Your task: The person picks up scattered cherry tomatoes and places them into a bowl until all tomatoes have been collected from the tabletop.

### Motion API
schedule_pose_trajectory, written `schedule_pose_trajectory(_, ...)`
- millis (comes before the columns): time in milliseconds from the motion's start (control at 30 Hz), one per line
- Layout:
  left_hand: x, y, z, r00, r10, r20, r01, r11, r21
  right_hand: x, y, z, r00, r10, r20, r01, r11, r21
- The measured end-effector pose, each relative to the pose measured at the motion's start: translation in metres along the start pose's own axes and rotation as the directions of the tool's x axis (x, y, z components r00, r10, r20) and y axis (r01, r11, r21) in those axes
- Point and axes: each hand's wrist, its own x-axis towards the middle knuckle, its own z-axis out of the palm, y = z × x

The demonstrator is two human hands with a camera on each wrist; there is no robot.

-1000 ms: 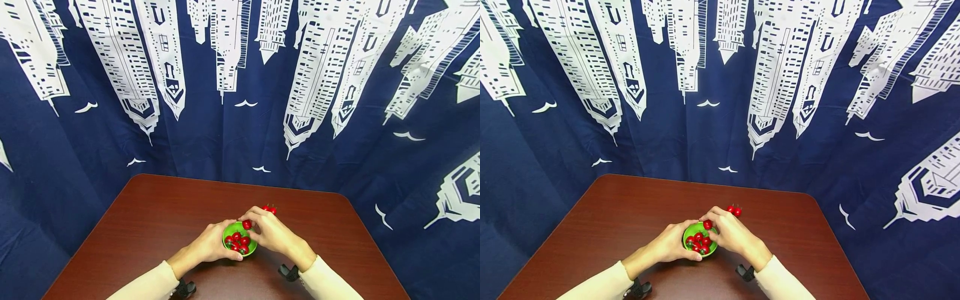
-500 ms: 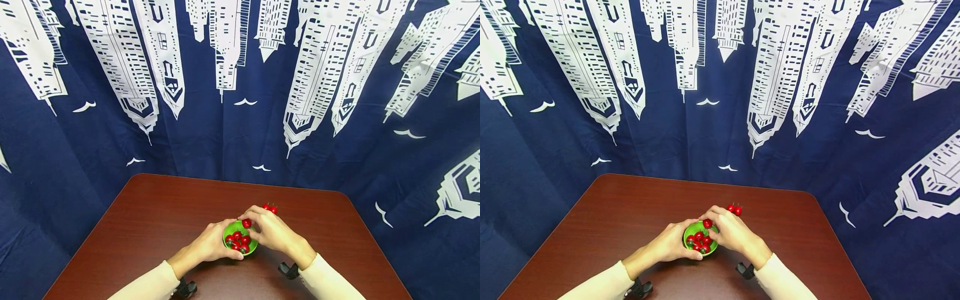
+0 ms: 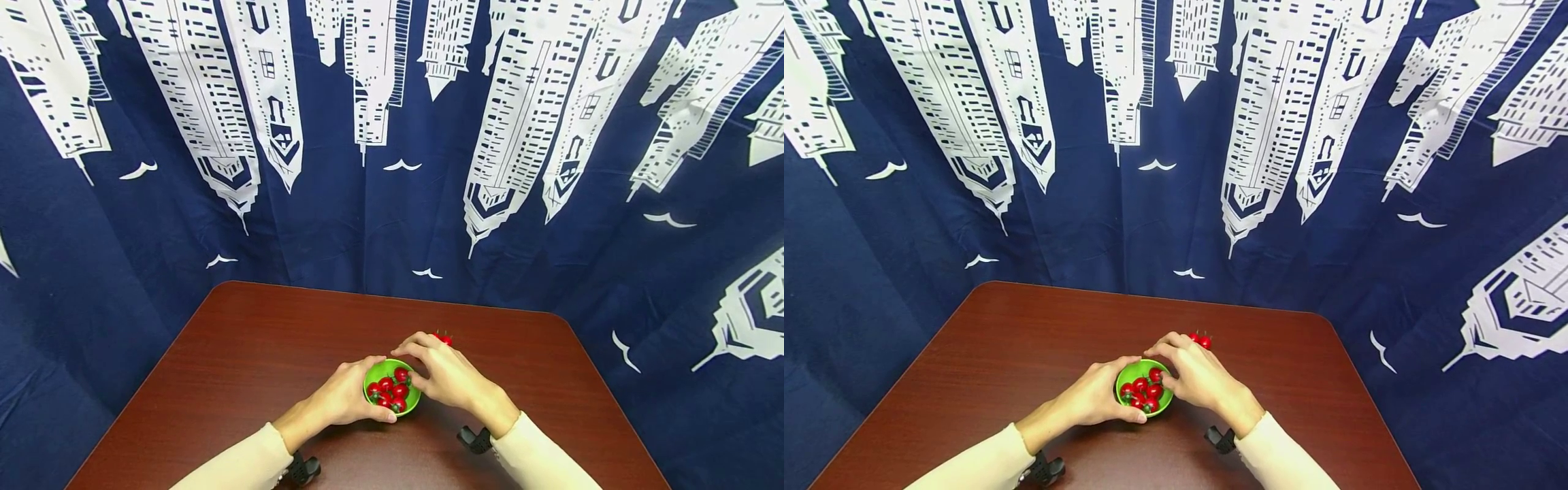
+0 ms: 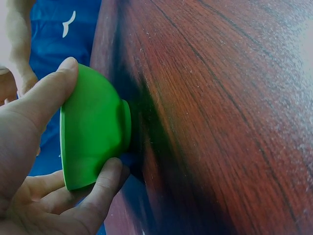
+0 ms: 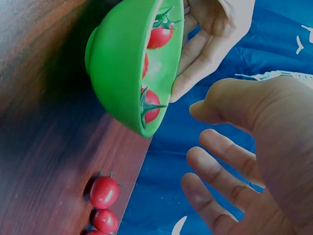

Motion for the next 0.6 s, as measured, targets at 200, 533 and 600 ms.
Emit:
schedule_pose_trajectory(200,0.000,0.002,-0.001,1.000,-0.013,-0.006,0.013,1.000,0.012,-0.002,0.006,-0.007,0.999,0.012,-0.038,-0.012,1.000,-0.006)
schedule_pose_trajectory(533,-0.002,0.005,-0.001,0.999,-0.030,0.010,0.030,0.999,-0.020,-0.007,0.015,-0.009,0.994,0.063,-0.094,-0.063,0.998,0.005)
schedule_pose_trajectory(600,-0.002,0.006,-0.001,0.999,-0.031,0.011,0.031,0.999,-0.023,-0.008,0.018,-0.009,0.991,0.074,-0.113,-0.074,0.997,0.003)
